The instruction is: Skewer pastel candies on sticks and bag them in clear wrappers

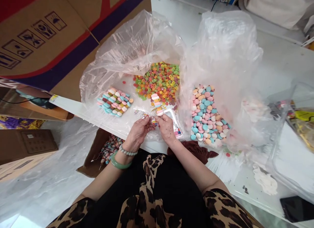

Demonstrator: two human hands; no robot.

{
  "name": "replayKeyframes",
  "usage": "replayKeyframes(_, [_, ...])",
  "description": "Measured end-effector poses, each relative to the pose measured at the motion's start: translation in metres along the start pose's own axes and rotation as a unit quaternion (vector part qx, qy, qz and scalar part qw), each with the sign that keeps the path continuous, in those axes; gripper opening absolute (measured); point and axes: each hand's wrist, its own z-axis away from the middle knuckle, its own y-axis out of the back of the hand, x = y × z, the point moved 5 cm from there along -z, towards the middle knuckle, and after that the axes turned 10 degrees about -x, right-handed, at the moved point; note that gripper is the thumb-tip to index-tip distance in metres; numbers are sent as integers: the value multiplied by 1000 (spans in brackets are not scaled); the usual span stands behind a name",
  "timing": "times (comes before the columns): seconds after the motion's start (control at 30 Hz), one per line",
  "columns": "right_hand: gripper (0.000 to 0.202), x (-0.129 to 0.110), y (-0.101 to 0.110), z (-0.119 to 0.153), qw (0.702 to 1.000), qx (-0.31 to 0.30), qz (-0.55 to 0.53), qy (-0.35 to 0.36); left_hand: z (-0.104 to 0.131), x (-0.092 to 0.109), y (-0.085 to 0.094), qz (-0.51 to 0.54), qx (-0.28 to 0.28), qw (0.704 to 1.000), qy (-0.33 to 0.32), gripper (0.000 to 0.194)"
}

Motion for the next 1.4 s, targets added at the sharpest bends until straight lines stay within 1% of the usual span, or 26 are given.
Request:
replayKeyframes(0.07, [30,-4,3,0,999,-16,28,19,-2,1,6,13,25,1000,15,21])
replayKeyframes(0.17, [30,-20,16,7,992,-13,107,69,-7,9,17,65,67,996,7,17])
replayKeyframes(0.27, [35,-38,31,20,967,-2,240,88,-10,20,28,117,76,990,10,17])
replayKeyframes(0.3, [36,-42,34,25,956,-8,279,92,-11,23,31,130,74,989,14,19])
replayKeyframes(0.4, [33,-45,34,41,930,-59,340,123,-12,31,38,165,75,983,14,22])
replayKeyframes(0.5, [34,-42,28,53,921,-82,353,146,-12,36,41,185,83,979,0,24])
replayKeyframes(0.6, [36,-41,20,60,924,-87,335,159,-11,38,39,182,93,979,-22,25])
replayKeyframes(0.67, [37,-41,14,60,940,-90,296,146,-8,40,36,164,86,981,-62,24])
replayKeyframes(0.77, [27,-37,8,50,983,-60,160,66,-1,44,25,118,39,981,-149,20])
replayKeyframes(0.83, [24,-32,1,40,998,-46,43,1,5,42,15,83,1,981,-174,21])
replayKeyframes(0.9, [30,-30,-9,30,996,-66,-32,-42,9,39,7,46,-21,984,-170,21])
replayKeyframes(0.97, [31,-31,-17,23,994,-80,-59,-47,13,37,1,17,-23,986,-162,21])
replayKeyframes(1.07, [24,-31,-17,17,996,-60,-62,-31,15,36,0,21,-12,988,-151,21])
replayKeyframes(1.13, [21,-29,-15,16,996,-48,-61,-32,16,35,0,36,-14,990,-137,24])
replayKeyframes(1.3, [21,-31,-15,13,997,-63,-35,-20,13,25,-3,-2,-41,998,-54,33])
replayKeyframes(1.33, [23,-32,-15,13,997,-65,-25,-14,12,23,-3,-10,-41,998,-50,32])
replayKeyframes(1.4, [28,-35,-16,14,997,-72,-6,0,11,22,-4,-16,-25,997,-68,30])
